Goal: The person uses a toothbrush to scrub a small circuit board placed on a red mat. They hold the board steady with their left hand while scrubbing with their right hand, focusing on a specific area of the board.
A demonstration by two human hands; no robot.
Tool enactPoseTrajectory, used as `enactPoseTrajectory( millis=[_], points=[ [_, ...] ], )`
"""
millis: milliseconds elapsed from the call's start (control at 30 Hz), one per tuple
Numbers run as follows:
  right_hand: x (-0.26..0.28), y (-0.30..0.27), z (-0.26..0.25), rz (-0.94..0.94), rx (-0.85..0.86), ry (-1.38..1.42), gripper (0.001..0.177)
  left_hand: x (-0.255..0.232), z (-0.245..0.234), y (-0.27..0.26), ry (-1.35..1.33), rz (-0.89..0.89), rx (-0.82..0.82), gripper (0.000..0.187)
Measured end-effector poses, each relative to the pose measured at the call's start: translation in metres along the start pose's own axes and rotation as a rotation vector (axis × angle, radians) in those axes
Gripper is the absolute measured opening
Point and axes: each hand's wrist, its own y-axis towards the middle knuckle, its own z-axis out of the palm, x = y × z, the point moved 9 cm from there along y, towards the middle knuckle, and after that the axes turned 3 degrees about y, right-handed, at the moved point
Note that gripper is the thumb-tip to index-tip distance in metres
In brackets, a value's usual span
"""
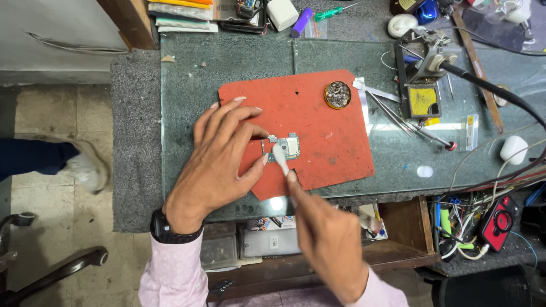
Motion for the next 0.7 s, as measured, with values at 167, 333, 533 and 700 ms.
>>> enactPoseTrajectory(
  millis=[167, 333, 533, 700],
  points=[
    [-0.014, -0.009, -0.002, -0.019, -0.068, -0.006, 0.044, 0.002, 0.004, -0.003, 0.011, -0.010, 0.014, 0.034],
    [-0.006, -0.015, 0.004, -0.040, 0.004, -0.045, 0.056, 0.000, 0.001, 0.001, 0.015, -0.009, 0.014, 0.034],
    [-0.028, -0.013, 0.008, -0.026, -0.014, -0.086, 0.048, 0.002, 0.002, 0.001, 0.005, -0.018, 0.028, 0.036],
    [-0.018, -0.025, 0.008, -0.026, 0.012, -0.077, 0.050, 0.001, 0.003, 0.003, 0.016, -0.020, 0.040, 0.036]
  ],
)
